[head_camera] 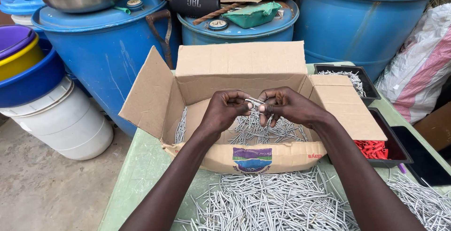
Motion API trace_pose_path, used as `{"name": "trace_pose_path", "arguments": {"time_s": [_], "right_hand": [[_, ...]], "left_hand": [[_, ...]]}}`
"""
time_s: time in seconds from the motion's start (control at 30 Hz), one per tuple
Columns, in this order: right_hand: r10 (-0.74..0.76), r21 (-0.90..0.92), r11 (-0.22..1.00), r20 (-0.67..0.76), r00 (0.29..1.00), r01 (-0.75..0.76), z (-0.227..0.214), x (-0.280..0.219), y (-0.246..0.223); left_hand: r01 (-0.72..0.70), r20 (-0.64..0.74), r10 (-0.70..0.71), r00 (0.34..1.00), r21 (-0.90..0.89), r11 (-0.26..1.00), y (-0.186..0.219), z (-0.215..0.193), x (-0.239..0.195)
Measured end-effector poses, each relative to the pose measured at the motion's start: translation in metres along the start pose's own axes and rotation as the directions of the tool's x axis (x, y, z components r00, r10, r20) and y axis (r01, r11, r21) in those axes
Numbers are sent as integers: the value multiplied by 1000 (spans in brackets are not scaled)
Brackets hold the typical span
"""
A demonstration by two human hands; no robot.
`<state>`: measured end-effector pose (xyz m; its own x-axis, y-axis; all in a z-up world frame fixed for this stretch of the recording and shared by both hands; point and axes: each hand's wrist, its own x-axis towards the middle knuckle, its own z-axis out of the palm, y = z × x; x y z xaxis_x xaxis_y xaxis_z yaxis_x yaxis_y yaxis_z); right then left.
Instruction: Sorting and inspecting small metal clips from a large pile into a cardboard box and plastic trays.
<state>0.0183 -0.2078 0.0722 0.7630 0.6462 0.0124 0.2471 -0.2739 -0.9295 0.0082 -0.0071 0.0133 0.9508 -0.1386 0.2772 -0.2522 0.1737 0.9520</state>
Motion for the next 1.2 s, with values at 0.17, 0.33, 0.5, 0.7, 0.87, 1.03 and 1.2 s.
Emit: {"name": "trace_pose_path", "arguments": {"time_s": [0.17,0.33,0.5,0.7,0.87,1.03,1.2], "right_hand": [[12,12,1000,15,1000,-12,3,-4,-7],[21,5,1000,12,1000,-21,0,-2,-5],[41,-15,999,3,999,-41,0,-2,-5],[68,11,998,8,998,-68,-1,-4,-8],[111,6,994,-43,993,-111,0,-7,-13],[116,-50,991,-149,982,-124,-4,-4,-5],[116,68,992,-256,960,-102,0,-10,-14]], "left_hand": [[-11,11,11,1000,-3,1000,9,3,-9],[15,-6,-15,1000,-22,1000,13,6,-9],[-10,-28,10,1000,-1,1000,8,4,-5],[0,-116,0,993,0,1000,13,3,-10],[-2,-164,3,987,9,1000,6,-1,-7],[-28,-199,32,979,24,999,10,-1,-8],[-32,-203,57,977,124,992,13,0,-12]]}}
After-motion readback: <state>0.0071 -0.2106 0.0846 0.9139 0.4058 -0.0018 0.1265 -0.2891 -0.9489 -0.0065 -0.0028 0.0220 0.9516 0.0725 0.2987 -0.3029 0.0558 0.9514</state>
